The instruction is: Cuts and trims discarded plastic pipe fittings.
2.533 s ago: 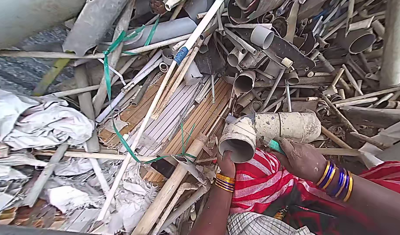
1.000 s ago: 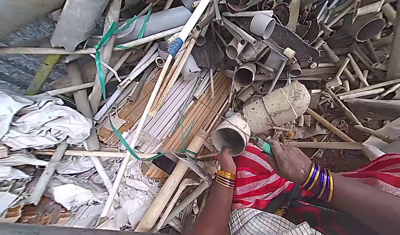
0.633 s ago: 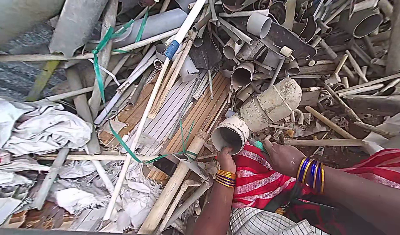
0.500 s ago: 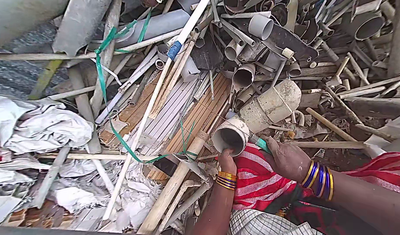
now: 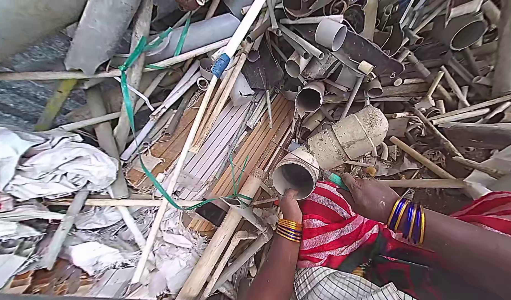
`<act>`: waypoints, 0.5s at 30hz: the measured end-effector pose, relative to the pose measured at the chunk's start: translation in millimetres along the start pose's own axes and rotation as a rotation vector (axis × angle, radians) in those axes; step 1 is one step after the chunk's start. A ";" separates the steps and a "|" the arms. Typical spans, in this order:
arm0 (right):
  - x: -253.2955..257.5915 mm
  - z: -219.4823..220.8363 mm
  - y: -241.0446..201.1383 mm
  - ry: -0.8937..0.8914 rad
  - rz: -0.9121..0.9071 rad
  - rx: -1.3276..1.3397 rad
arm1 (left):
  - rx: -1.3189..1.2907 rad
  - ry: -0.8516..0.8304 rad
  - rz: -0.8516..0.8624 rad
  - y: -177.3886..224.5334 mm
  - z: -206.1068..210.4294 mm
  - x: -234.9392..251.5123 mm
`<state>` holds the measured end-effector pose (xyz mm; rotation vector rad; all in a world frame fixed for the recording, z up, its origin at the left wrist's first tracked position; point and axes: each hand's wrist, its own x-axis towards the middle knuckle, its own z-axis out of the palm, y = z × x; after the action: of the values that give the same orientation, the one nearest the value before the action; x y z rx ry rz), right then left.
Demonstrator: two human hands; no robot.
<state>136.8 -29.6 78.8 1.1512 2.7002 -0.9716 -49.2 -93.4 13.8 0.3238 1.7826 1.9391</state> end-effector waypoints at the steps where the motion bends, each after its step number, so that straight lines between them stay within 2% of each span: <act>1: -4.7 6.2 1.3 0.161 -0.088 -0.009 | 0.005 -0.006 0.005 0.7 -0.1 0.0; 3: -3.5 28.0 8.0 0.596 -0.303 -0.046 | 0.010 -0.002 0.003 0.7 -0.8 -0.5; 4: -3.6 28.6 8.6 0.578 -0.289 -0.051 | 0.008 -0.002 0.004 -0.2 -1.1 0.2; 6: -2.7 3.2 2.5 0.064 -0.021 0.000 | 0.013 -0.014 0.010 -1.5 -2.9 0.5; 7: 2.1 -4.2 4.1 -0.032 0.044 0.033 | 0.020 -0.020 0.016 -0.8 -2.3 -0.1; 8: 1.0 -5.7 6.4 0.026 0.031 0.061 | 0.024 -0.024 0.023 1.1 -1.5 -0.6; 9: -3.7 -2.1 8.4 0.191 -0.044 0.071 | 0.024 -0.027 0.027 2.9 -1.3 -1.1; 11: -2.0 20.3 16.0 0.672 -0.289 0.036 | 0.028 -0.018 0.036 3.3 -1.9 -1.6; 12: 0.2 27.2 18.4 0.738 -0.333 0.018 | 0.038 -0.013 0.034 3.1 -2.4 -1.5; 13: -2.6 27.4 18.6 0.604 -0.287 0.003 | 0.052 -0.007 0.028 3.1 -3.2 -1.7; 14: -4.6 16.8 15.4 0.296 -0.148 0.002 | 0.066 -0.008 0.024 3.4 -3.0 -1.5; 15: 0.9 6.5 12.6 0.061 -0.014 0.021 | 0.075 -0.010 0.026 3.7 -2.3 -1.5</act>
<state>143.3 -26.1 66.7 1.1865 2.7548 -0.9856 -49.7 -96.3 17.4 0.3831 1.8567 1.8877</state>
